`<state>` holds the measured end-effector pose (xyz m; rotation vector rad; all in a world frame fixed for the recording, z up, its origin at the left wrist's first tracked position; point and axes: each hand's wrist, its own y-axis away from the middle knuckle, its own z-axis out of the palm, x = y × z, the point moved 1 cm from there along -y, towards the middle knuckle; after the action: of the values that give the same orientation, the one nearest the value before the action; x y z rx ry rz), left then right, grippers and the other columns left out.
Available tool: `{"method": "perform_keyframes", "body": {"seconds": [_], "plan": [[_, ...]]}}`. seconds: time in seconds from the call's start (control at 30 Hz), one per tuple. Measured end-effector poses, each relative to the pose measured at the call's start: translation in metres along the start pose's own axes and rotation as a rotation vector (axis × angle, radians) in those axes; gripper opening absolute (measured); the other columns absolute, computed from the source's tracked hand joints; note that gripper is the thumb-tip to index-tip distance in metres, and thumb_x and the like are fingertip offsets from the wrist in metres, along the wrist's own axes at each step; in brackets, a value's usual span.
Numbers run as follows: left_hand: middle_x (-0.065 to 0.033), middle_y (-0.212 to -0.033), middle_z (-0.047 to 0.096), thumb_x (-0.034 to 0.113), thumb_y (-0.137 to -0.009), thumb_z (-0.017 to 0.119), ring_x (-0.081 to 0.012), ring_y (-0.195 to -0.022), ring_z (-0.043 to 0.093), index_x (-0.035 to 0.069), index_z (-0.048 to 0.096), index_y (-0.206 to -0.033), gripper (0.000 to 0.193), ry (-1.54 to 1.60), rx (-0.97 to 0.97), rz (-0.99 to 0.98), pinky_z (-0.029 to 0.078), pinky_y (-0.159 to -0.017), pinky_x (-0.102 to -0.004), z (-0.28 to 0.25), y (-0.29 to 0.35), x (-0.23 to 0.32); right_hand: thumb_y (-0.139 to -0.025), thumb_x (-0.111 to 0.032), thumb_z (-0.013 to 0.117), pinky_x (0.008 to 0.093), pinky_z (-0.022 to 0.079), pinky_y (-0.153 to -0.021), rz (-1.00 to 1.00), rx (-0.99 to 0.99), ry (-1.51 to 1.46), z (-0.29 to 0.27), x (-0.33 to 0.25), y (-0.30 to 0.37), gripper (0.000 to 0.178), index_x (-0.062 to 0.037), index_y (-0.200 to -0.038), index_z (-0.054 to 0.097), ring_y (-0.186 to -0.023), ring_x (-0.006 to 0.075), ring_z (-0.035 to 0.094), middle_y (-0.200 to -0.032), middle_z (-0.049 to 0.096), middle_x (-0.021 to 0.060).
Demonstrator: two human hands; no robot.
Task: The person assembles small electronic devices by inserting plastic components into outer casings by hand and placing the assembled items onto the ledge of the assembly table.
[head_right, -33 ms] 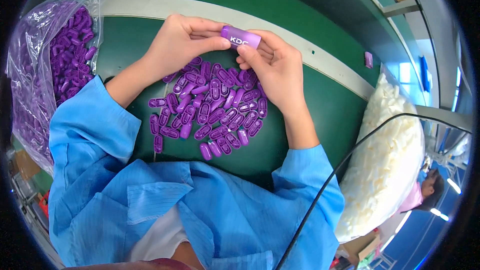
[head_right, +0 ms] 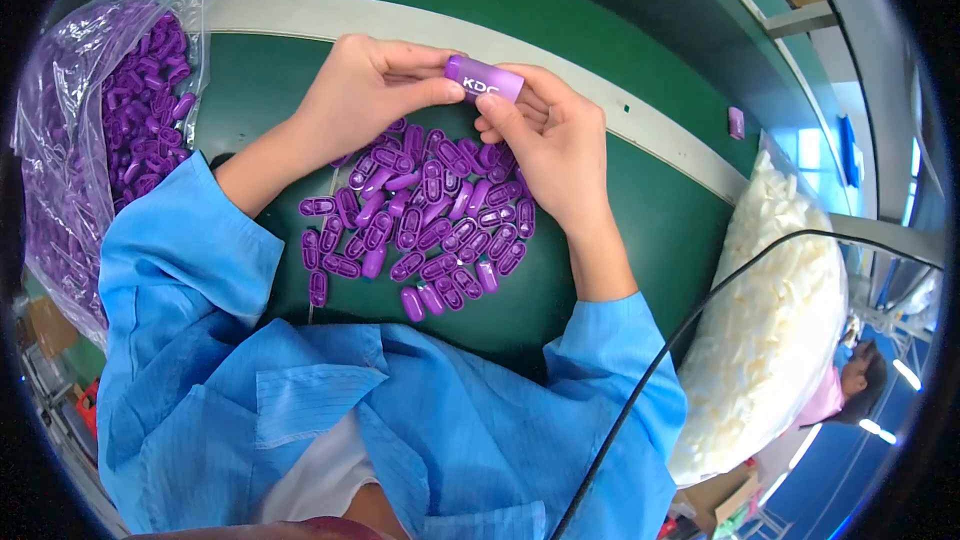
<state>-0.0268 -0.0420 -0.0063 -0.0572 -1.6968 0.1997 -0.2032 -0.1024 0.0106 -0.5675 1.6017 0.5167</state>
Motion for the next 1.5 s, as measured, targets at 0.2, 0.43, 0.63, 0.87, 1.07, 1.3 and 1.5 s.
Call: {"method": "perform_keyframes", "body": {"seconds": [0.2, 0.43, 0.63, 0.87, 1.07, 1.3, 1.5], "plan": [[-0.0235, -0.085, 0.06, 0.005, -0.086, 0.053, -0.0398, -0.074, 0.059, -0.002, 0.049, -0.116, 0.031, -0.512, 0.152, 0.314, 0.05, -0.062, -0.0397, 0.022, 0.018, 0.01, -0.084, -0.002, 0.061, 0.023, 0.053, -0.064, 0.006, 0.033, -0.027, 0.005, 0.001, 0.004, 0.025, 0.0069, -0.107, 0.056, -0.071, 0.0119, 0.062, -0.088, 0.064, 0.0109], [-0.021, -0.084, 0.06, 0.005, -0.085, 0.053, -0.0379, -0.074, 0.06, -0.002, 0.045, -0.119, 0.036, -0.642, 0.152, 0.266, 0.049, -0.062, -0.0422, 0.03, 0.026, 0.017, -0.083, 0.0, 0.06, 0.0227, 0.054, -0.06, -0.094, 0.211, 0.045, 0.026, 0.0, 0.014, 0.019, 0.0068, -0.101, 0.058, -0.066, 0.0108, 0.062, -0.083, 0.065, 0.01], [-0.0204, -0.085, 0.061, 0.009, -0.085, 0.054, -0.0363, -0.074, 0.061, -0.006, 0.048, -0.111, 0.031, -0.639, 0.219, 0.405, 0.05, -0.065, -0.0385, 0.024, 0.012, 0.019, -0.084, 0.0, 0.06, 0.0233, 0.054, -0.06, -0.15, 0.195, -0.082, 0.02, 0.004, 0.006, 0.022, 0.0071, -0.104, 0.056, -0.068, 0.0116, 0.063, -0.084, 0.065, 0.0114], [-0.0115, -0.084, 0.066, 0.024, -0.083, 0.062, -0.017, -0.076, 0.063, -0.002, 0.06, -0.107, 0.036, -0.497, 0.242, 0.125, 0.049, -0.072, -0.029, -0.025, -0.041, -0.006, -0.082, -0.031, 0.064, 0.0312, 0.052, -0.063, -0.202, 0.388, 0.523, -0.033, 0.014, -0.031, 0.042, 0.0028, -0.107, 0.059, -0.073, 0.0201, 0.062, -0.09, 0.065, 0.0127], [-0.0143, -0.08, 0.065, 0.028, -0.084, 0.056, -0.027, -0.075, 0.063, 0.0, 0.064, -0.102, 0.034, -0.784, 0.403, 0.071, 0.047, -0.074, -0.0341, -0.062, -0.07, -0.035, -0.074, -0.027, 0.057, 0.0409, 0.043, -0.081, 0.039, 0.74, 1.767, -0.25, 0.053, -0.044, 0.041, 0.0042, -0.1, 0.06, -0.082, 0.0363, 0.061, -0.088, 0.063, 0.0232], [-0.0115, -0.11, 0.058, 0.023, -0.082, 0.057, -0.0299, -0.104, 0.052, 0.003, 0.065, -0.1, 0.028, -1.214, 0.574, 0.291, 0.042, -0.087, -0.0335, -0.072, -0.065, -0.064, -0.074, -0.027, 0.059, 0.0423, 0.044, -0.089, 0.127, 0.74, 1.542, -0.258, 0.061, -0.057, 0.047, 0.0021, -0.11, 0.057, -0.09, 0.0396, 0.06, -0.087, 0.063, 0.023], [-0.0092, -0.097, 0.059, 0.007, -0.077, 0.061, -0.0257, -0.094, 0.056, 0.003, 0.064, -0.095, 0.019, -0.934, 0.002, 0.344, 0.047, -0.075, -0.0338, -0.045, -0.013, 0.008, -0.077, -0.019, 0.067, 0.0227, 0.044, -0.06, -0.002, 0.44, 0.464, -0.125, 0.021, -0.034, 0.027, -0.0027, -0.099, 0.065, -0.068, 0.0117, 0.056, -0.078, 0.061, 0.0044]]}}
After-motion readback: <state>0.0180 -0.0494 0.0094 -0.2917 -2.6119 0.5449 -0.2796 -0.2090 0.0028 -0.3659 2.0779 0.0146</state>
